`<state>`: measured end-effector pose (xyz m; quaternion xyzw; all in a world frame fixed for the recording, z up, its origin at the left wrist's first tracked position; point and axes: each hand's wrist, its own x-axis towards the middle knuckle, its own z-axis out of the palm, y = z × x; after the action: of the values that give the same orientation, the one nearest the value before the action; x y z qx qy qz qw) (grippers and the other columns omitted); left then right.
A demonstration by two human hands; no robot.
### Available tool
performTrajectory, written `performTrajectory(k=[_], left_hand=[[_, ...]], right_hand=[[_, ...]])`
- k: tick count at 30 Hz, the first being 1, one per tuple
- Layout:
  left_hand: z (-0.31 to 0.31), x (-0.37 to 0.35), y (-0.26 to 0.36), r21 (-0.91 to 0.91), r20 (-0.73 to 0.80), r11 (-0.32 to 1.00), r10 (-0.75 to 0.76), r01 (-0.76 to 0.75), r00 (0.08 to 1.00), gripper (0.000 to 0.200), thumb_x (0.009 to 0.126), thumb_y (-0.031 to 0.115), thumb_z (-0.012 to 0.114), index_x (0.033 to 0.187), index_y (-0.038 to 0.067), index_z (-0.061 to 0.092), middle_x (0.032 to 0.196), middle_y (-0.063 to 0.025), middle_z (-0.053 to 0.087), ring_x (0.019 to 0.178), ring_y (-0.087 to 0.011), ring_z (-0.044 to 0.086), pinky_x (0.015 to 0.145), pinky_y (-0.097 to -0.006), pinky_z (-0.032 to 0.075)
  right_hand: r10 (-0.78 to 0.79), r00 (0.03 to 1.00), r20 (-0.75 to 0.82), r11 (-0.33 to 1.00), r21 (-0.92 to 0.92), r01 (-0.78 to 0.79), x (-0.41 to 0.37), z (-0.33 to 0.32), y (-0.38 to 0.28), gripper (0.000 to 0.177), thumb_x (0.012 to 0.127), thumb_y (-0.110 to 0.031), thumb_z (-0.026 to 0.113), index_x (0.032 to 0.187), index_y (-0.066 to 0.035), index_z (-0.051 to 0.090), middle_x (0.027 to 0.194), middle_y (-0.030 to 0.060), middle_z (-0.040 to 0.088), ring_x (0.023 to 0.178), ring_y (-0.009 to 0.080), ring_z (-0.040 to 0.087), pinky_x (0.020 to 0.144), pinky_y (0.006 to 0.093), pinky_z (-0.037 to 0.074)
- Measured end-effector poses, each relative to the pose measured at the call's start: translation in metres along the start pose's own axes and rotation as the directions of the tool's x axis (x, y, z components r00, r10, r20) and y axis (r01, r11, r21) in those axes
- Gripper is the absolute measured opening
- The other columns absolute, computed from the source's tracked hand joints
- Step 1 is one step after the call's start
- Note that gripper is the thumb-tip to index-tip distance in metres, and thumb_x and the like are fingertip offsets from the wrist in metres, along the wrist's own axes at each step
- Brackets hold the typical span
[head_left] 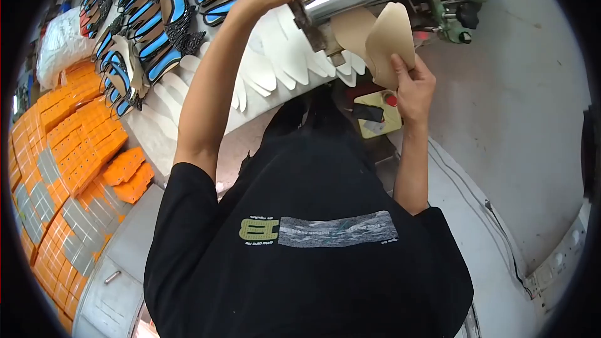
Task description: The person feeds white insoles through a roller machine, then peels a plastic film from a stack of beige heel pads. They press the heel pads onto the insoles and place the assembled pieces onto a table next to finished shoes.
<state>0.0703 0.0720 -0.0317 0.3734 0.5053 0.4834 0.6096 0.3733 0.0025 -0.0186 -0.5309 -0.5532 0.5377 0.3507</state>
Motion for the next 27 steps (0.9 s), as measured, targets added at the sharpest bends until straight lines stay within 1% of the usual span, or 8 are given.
performTrajectory(k=[4, 7, 9, 13, 17, 21, 24, 27], left_hand=[[-0.010, 0.010, 0.004, 0.049, 0.202, 0.952, -0.305, 0.301, 0.931, 0.034, 0.091, 0.021, 0.063, 0.116, -0.002, 0.061, 0.098, -0.0046, 0.064, 0.081, -0.0129, 0.058, 0.073, -0.0224, 0.047], [-0.017, -0.011, 0.053, 0.239, -0.024, 0.944, -0.228, 0.227, 0.973, 0.022, 0.085, 0.013, 0.068, 0.104, 0.002, 0.063, 0.093, -0.0023, 0.062, 0.078, -0.0110, 0.055, 0.070, -0.0213, 0.046], [-0.025, -0.038, 0.076, 0.158, 0.039, 0.933, 0.320, -0.322, 0.947, 0.016, 0.081, 0.003, 0.067, 0.095, 0.002, 0.060, 0.091, -0.0031, 0.061, 0.078, -0.0111, 0.055, 0.068, -0.0212, 0.046], [-0.062, -0.161, 0.094, 0.710, -0.230, 0.647, 0.585, -0.278, 0.778, 0.016, 0.078, 0.000, 0.067, 0.092, 0.003, 0.062, 0.086, -0.0032, 0.062, 0.072, -0.0126, 0.054, 0.065, -0.0239, 0.046], [-0.085, -0.256, 0.096, 0.992, -0.111, 0.064, 0.860, 0.109, 0.499, 0.018, 0.074, -0.005, 0.068, 0.088, 0.005, 0.064, 0.080, -0.0033, 0.064, 0.064, -0.0147, 0.053, 0.060, -0.0275, 0.045], [-0.139, -0.319, -0.013, 0.973, -0.053, -0.111, 0.751, 0.204, 0.658, 0.023, 0.065, -0.005, 0.062, 0.083, 0.007, 0.055, 0.079, -0.0038, 0.050, 0.071, -0.0208, 0.049, 0.060, -0.0323, 0.043], [-0.156, -0.355, -0.140, 0.962, -0.255, 0.050, 0.510, 0.268, 0.822, 0.014, 0.071, 0.004, 0.062, 0.079, 0.006, 0.051, 0.083, -0.0063, 0.051, 0.080, -0.0233, 0.051, 0.064, -0.0339, 0.045], [-0.141, -0.374, -0.188, 0.963, -0.268, 0.158, 0.433, 0.220, 0.861, 0.015, 0.078, 0.013, 0.064, 0.088, 0.004, 0.057, 0.088, -0.0077, 0.052, 0.087, -0.0241, 0.051, 0.068, -0.0335, 0.047]], right_hand=[[-0.084, 0.983, -0.162, 0.996, 0.026, 0.089, -0.025, -0.010, -0.009, 0.022, 0.090, -0.007, 0.064, 0.108, 0.006, 0.062, 0.092, 0.0079, 0.067, 0.075, 0.0134, 0.061, 0.069, 0.0231, 0.050], [0.024, 0.993, -0.115, 0.981, 0.193, -0.001, -0.042, -0.010, -0.026, 0.024, 0.092, -0.008, 0.062, 0.113, 0.004, 0.059, 0.093, 0.0102, 0.067, 0.081, 0.0153, 0.062, 0.068, 0.0236, 0.052], [0.040, 0.984, -0.173, 0.993, 0.116, -0.020, -0.043, -0.013, -0.021, 0.031, 0.094, -0.008, 0.058, 0.123, 0.002, 0.055, 0.099, 0.0128, 0.066, 0.085, 0.0178, 0.062, 0.062, 0.0245, 0.055], [-0.020, 0.988, -0.152, 0.977, 0.209, 0.051, -0.041, 0.006, -0.029, 0.046, 0.095, -0.009, 0.056, 0.139, -0.004, 0.042, 0.118, 0.0156, 0.059, 0.079, 0.0182, 0.062, 0.045, 0.0227, 0.054], [-0.032, 0.997, -0.075, 0.954, 0.294, 0.052, -0.046, 0.023, -0.041, 0.037, 0.096, -0.011, 0.056, 0.130, -0.003, 0.048, 0.109, 0.0142, 0.062, 0.070, 0.0162, 0.061, 0.040, 0.0213, 0.049], [-0.063, 0.998, -0.014, 0.948, 0.311, 0.065, -0.048, 0.043, -0.054, 0.028, 0.096, -0.013, 0.057, 0.122, -0.002, 0.055, 0.099, 0.0126, 0.065, 0.063, 0.0144, 0.059, 0.038, 0.0208, 0.046], [-0.097, 0.994, 0.040, 0.949, 0.306, 0.080, -0.051, 0.056, -0.059, 0.028, 0.096, -0.011, 0.056, 0.122, -0.002, 0.055, 0.098, 0.0129, 0.066, 0.059, 0.0133, 0.057, 0.036, 0.0205, 0.044], [-0.100, 0.994, 0.050, 0.975, 0.204, 0.088, -0.056, 0.062, -0.054, 0.029, 0.096, -0.009, 0.055, 0.123, -0.001, 0.055, 0.099, 0.0134, 0.066, 0.057, 0.0123, 0.057, 0.035, 0.0205, 0.043]])
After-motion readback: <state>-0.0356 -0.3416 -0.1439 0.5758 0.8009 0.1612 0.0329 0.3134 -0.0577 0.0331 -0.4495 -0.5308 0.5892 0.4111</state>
